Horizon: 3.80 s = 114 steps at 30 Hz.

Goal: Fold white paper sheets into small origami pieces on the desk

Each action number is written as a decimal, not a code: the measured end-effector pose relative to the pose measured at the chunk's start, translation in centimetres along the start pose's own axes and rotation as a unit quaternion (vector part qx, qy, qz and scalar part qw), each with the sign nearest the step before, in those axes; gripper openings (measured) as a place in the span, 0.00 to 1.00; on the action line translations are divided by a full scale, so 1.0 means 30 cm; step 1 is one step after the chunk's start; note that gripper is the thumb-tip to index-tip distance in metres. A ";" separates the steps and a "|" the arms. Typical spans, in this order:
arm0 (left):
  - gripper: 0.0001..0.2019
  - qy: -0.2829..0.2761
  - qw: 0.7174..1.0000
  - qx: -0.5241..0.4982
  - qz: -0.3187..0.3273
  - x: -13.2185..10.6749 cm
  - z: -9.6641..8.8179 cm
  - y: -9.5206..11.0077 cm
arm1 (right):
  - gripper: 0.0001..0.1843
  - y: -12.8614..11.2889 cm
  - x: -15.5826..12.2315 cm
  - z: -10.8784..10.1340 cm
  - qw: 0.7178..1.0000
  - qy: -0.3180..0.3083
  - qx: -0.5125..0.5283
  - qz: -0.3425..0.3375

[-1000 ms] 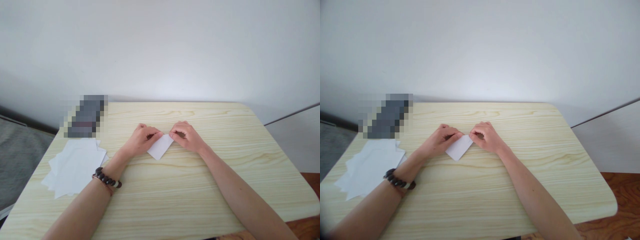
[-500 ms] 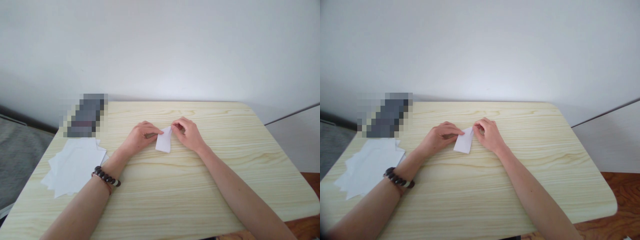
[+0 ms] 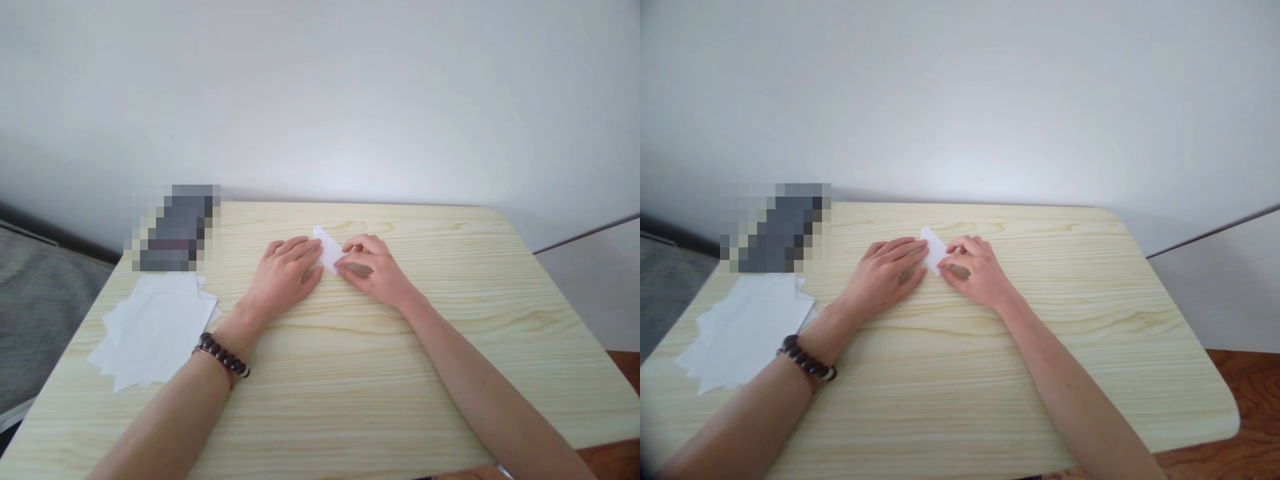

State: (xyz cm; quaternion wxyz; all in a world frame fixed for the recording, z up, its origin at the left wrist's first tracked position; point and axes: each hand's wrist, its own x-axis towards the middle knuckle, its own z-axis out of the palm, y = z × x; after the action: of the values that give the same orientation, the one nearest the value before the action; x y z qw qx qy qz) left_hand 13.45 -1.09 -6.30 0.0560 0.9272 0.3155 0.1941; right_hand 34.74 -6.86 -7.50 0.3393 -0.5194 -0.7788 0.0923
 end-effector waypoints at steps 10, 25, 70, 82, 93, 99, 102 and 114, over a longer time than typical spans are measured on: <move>0.16 0.010 1.000 -0.009 -0.017 0.000 0.008 -0.002 | 0.19 -0.002 0.006 -0.003 1.000 -0.028 0.000 0.005; 0.14 0.050 0.998 0.010 -0.038 0.005 0.020 -0.012 | 0.16 0.012 0.007 0.007 0.999 -0.015 -0.004 -0.034; 0.12 0.078 0.994 0.058 0.054 -0.025 0.016 0.065 | 0.09 0.023 0.010 0.030 0.993 0.049 -0.012 0.110; 0.17 0.046 0.996 0.071 0.025 -0.031 0.005 0.086 | 0.08 0.020 0.013 0.029 0.993 0.043 -0.014 0.110; 0.16 0.026 0.995 0.085 0.033 -0.022 0.004 0.079 | 0.06 0.018 0.012 0.009 0.995 0.007 0.024 0.096; 0.18 0.017 0.995 0.085 0.048 -0.025 0.001 0.080 | 0.06 0.015 0.014 0.020 0.994 0.014 0.009 0.104; 0.19 0.026 0.994 0.088 0.057 -0.029 0.003 0.078 | 0.08 0.012 0.014 0.025 0.994 0.025 -0.001 0.110; 0.17 0.010 0.995 0.089 0.053 -0.026 0.001 0.077 | 0.08 0.019 0.011 0.032 0.994 0.048 -0.023 0.099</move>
State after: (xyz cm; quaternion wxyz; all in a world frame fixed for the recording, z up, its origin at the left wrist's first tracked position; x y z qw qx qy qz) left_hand 14.18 -3.41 -6.07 -0.0406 0.9420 0.2823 0.1769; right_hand 34.49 -6.13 -8.36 0.3533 -0.6051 -0.7087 0.0828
